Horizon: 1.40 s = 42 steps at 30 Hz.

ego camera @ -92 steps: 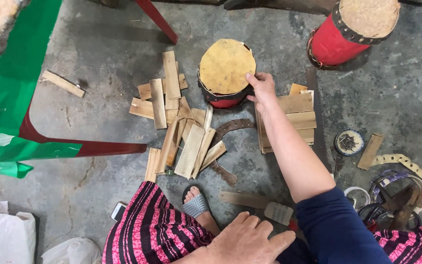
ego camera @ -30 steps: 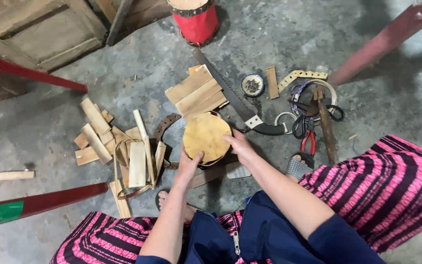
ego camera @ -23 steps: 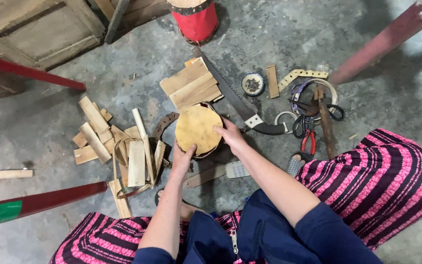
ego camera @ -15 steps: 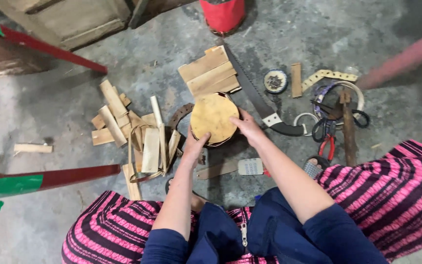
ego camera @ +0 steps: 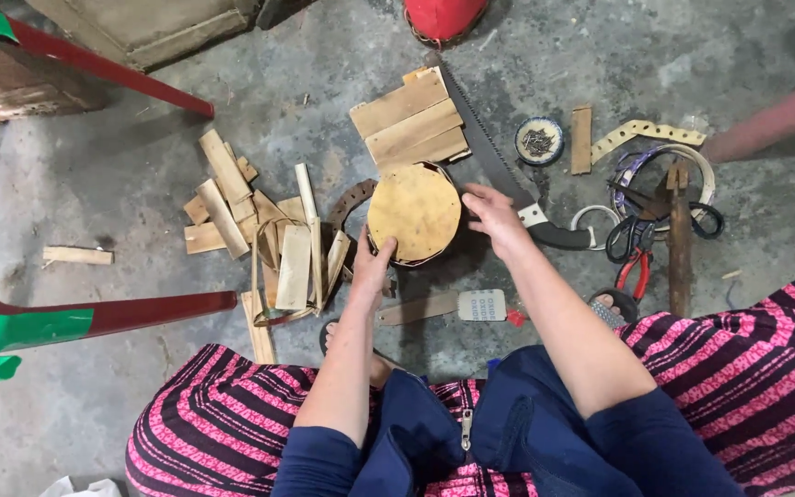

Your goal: The person is finishing wooden components by sanding them and then assembling a small traditional drum using a hammer and nails.

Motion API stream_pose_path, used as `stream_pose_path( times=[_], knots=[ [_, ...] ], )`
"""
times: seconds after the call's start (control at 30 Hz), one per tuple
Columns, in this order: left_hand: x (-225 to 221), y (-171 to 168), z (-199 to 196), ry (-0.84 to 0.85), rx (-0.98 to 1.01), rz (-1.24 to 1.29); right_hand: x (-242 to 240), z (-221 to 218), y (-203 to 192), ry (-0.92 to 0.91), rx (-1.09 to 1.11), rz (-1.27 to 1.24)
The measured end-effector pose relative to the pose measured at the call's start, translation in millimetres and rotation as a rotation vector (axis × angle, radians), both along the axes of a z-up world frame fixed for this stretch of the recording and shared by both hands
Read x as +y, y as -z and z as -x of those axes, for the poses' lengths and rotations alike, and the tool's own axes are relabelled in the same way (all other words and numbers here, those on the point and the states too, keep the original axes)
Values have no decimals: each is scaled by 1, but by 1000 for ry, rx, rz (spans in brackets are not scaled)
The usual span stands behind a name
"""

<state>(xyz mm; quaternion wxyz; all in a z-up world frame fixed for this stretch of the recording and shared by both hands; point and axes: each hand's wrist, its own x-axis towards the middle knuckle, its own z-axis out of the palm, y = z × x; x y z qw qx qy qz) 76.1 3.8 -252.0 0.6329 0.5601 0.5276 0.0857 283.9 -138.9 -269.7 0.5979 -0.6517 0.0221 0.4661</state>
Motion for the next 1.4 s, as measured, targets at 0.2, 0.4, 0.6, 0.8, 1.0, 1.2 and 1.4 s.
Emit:
stream_pose_path(
  times=[0.2, 0.4, 0.6, 0.8, 1.0, 1.2, 1.4],
  knots=[
    [-3, -2, -2, 40, 82, -98, -1, 1, 19, 20, -88, 18],
    [1, 9, 4, 22, 75, -63, -7, -11, 59, 6, -126, 50],
    [-36, -133, -20, 234, 93, -183, -37, -79, 154, 208, -286, 277],
    [-58, -131, -10, 418, 157, -234, -65, -140, 190, 252, -499, 588],
    [-59, -97, -19, 465, 90, -559, -47, -165, 119, -56, -738, 810],
    [-55, -94, -31, 428, 92, -442, -57, -192, 168, -239, -1261, 641],
    [-56, -90, -37, 409, 85, -379, -53, -200, 182, -354, -1116, 717]
  ],
)
